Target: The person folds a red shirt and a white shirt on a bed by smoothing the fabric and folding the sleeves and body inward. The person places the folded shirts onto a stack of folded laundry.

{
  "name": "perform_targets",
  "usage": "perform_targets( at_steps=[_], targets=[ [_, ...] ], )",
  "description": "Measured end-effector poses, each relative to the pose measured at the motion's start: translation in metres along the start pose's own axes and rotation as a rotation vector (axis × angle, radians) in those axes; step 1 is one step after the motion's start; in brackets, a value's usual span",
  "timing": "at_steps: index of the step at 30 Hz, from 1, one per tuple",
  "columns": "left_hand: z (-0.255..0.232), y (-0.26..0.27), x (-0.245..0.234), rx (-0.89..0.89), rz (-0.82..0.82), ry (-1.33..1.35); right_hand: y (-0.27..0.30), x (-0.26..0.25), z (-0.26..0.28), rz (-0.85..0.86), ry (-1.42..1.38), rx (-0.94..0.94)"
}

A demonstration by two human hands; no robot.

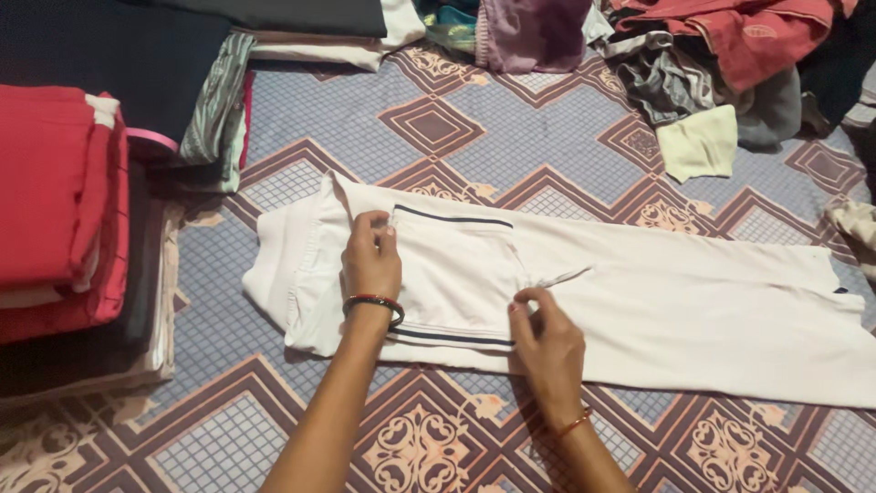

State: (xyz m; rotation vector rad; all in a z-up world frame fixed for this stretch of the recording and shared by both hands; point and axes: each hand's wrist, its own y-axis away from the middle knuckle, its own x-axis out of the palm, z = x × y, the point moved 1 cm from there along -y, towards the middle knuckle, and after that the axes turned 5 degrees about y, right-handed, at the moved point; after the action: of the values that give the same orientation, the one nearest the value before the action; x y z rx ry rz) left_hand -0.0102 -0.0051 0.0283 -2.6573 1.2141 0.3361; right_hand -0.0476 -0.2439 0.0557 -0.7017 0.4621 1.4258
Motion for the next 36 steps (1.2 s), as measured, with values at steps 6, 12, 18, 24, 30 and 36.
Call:
perform_targets(
  at_steps=[6, 12, 18, 24, 30, 36],
  targets=[
    [-0.038, 0.055, -0.034, 0.215, 0.168, -0.373, 0.003, 0.0, 0.008, -0.056, 0.176, -0.111],
    [-0.036, 0.057, -0.037, 0.286, 0.192, -0.62, 0.005, 0.003, 0.007, -0.078, 0.161, -0.133],
    [-0.032, 0.1, 0.026, 0.832, 0.387, -0.306, 0.003, 0.003, -0.007, -0.095, 0.068, -0.247],
    [-0.025, 0.121, 0.044, 0.849, 0.493, -0.485, 0.009, -0.046, -0.048, -0.122, 0.112, -0.343],
    [-0.039, 0.165, 0.119, 0.841, 0.51, -0.496, 0.005, -0.099, -0.106, -0.209, 0.222, -0.276],
    [-0.039, 0.176, 0.191, 0.702, 0.638, -0.504, -0.02, -0.155, -0.153, 0.072, 0.32, -0.558]
  ],
)
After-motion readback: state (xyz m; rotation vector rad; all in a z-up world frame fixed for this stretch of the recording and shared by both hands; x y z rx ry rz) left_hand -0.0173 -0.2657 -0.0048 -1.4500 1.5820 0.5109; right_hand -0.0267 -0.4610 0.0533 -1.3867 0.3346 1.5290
